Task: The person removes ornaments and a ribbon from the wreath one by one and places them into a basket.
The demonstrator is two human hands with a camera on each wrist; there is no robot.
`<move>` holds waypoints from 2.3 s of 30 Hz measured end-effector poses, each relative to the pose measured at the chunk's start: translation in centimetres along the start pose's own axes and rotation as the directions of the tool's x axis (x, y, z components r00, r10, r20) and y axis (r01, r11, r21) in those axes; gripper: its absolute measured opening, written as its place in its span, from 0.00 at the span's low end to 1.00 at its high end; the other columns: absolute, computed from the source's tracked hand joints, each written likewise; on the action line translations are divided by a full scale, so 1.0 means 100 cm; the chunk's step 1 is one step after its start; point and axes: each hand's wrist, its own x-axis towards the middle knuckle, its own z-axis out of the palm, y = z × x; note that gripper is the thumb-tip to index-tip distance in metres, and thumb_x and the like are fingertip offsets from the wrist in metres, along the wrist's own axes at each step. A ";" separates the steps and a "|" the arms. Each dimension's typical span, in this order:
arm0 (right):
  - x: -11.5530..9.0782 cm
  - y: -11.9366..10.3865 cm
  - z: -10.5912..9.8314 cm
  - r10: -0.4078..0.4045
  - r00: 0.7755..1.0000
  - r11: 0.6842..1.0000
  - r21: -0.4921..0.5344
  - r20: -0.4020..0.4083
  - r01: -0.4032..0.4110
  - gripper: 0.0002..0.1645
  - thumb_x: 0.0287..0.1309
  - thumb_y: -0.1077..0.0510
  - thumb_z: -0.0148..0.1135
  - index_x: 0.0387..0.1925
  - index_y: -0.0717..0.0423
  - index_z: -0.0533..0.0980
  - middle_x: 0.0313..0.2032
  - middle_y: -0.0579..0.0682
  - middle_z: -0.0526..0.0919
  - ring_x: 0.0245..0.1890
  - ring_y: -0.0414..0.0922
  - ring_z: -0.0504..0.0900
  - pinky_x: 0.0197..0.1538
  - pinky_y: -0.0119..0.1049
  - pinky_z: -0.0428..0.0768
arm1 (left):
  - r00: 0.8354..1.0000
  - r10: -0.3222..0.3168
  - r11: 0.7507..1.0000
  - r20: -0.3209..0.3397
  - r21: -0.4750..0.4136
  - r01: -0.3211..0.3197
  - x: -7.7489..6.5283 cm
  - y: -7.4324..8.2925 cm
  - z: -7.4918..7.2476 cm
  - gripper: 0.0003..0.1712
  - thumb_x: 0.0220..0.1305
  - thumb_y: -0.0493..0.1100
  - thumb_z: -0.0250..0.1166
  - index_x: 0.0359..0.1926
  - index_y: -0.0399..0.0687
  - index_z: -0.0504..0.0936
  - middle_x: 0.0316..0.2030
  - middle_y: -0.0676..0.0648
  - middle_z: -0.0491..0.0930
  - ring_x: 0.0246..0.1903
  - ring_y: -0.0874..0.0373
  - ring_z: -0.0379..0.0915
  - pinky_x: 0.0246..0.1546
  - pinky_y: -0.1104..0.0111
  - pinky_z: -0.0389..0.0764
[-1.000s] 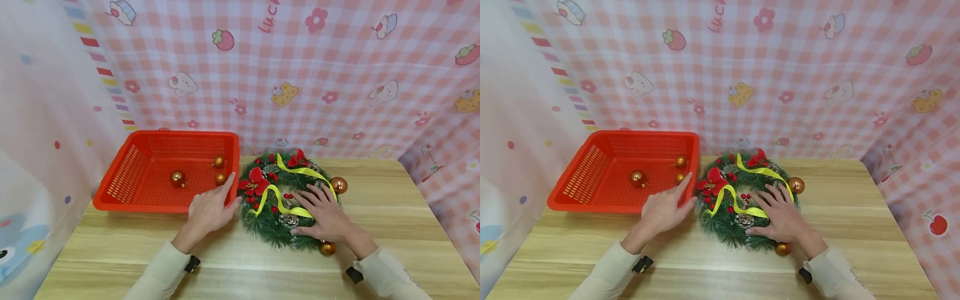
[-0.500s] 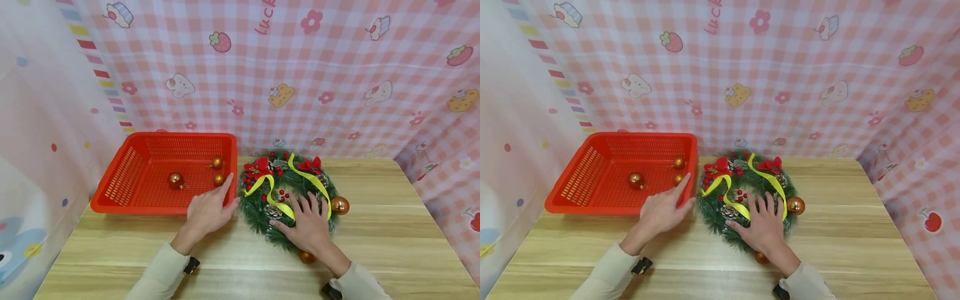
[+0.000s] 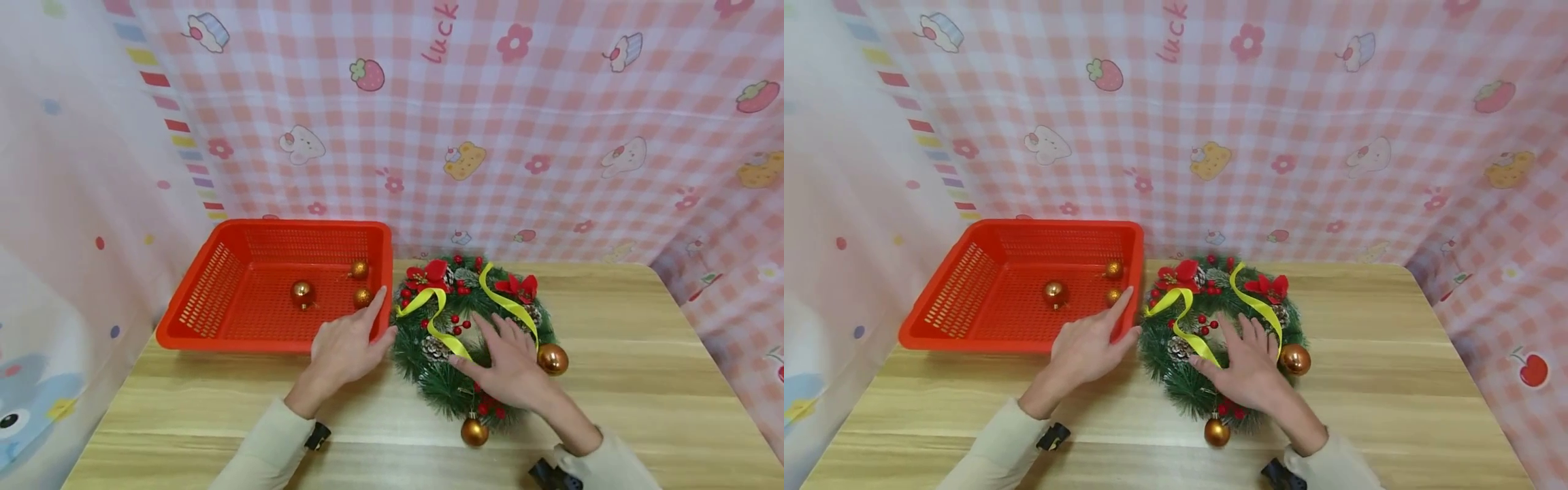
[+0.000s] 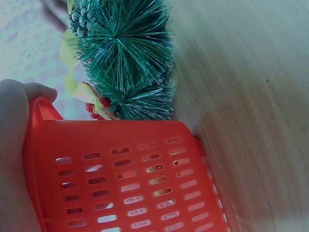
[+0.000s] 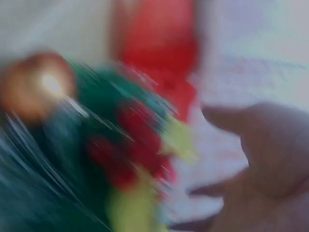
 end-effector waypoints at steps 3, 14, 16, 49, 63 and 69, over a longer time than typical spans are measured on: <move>0.002 0.012 -0.032 -0.131 0.991 0.991 0.038 -0.018 0.132 0.45 0.66 0.35 0.57 0.75 0.53 0.58 0.73 0.66 0.56 0.72 0.69 0.52 0.63 0.75 0.55 | 1.000 0.003 1.000 -0.010 0.001 -0.003 0.000 0.000 0.001 0.40 0.70 0.65 0.52 0.77 0.60 0.55 0.18 0.53 0.65 0.11 0.61 0.53 0.12 0.70 0.54; 0.055 0.099 -0.074 -0.249 0.963 0.968 0.010 0.104 0.250 0.50 0.63 0.41 0.64 0.76 0.54 0.54 0.74 0.68 0.49 0.72 0.71 0.48 0.60 0.77 0.53 | 1.000 -0.012 1.000 -0.001 -0.002 0.012 -0.001 0.000 0.000 0.40 0.70 0.65 0.50 0.78 0.61 0.55 0.18 0.53 0.64 0.11 0.62 0.51 0.12 0.71 0.53; 0.061 0.106 -0.072 -0.259 0.959 0.965 -0.009 0.113 0.261 0.51 0.61 0.41 0.65 0.76 0.55 0.54 0.75 0.68 0.47 0.72 0.72 0.46 0.60 0.78 0.51 | 1.000 -0.015 1.000 -0.001 0.005 0.015 -0.001 0.000 -0.001 0.40 0.69 0.66 0.49 0.78 0.61 0.54 0.18 0.53 0.64 0.11 0.63 0.50 0.12 0.71 0.53; 0.072 0.111 -0.026 -0.140 0.989 0.982 -0.121 0.039 0.144 0.56 0.61 0.36 0.62 0.79 0.48 0.44 0.75 0.68 0.43 0.69 0.78 0.45 0.58 0.80 0.49 | 1.000 0.006 1.000 -0.008 0.029 -0.006 0.000 0.000 0.001 0.40 0.70 0.65 0.50 0.77 0.58 0.56 0.17 0.54 0.63 0.11 0.64 0.46 0.11 0.72 0.51; 0.027 0.081 -0.010 0.212 0.977 0.977 -0.018 0.020 -0.211 0.62 0.61 0.24 0.51 0.79 0.47 0.32 0.75 0.70 0.29 0.66 0.83 0.40 0.46 0.81 0.55 | 1.000 0.008 1.000 -0.025 0.020 -0.008 -0.001 -0.001 0.000 0.40 0.70 0.64 0.51 0.77 0.58 0.56 0.17 0.53 0.63 0.10 0.65 0.45 0.11 0.73 0.49; 0.006 0.073 -0.021 0.176 0.984 0.983 -0.051 0.027 -0.174 0.64 0.60 0.24 0.52 0.79 0.48 0.31 0.74 0.73 0.31 0.65 0.85 0.41 0.49 0.87 0.44 | 1.000 0.001 0.999 -0.027 0.032 0.000 -0.002 0.000 0.001 0.40 0.70 0.65 0.50 0.77 0.60 0.55 0.17 0.53 0.62 0.10 0.65 0.44 0.12 0.73 0.49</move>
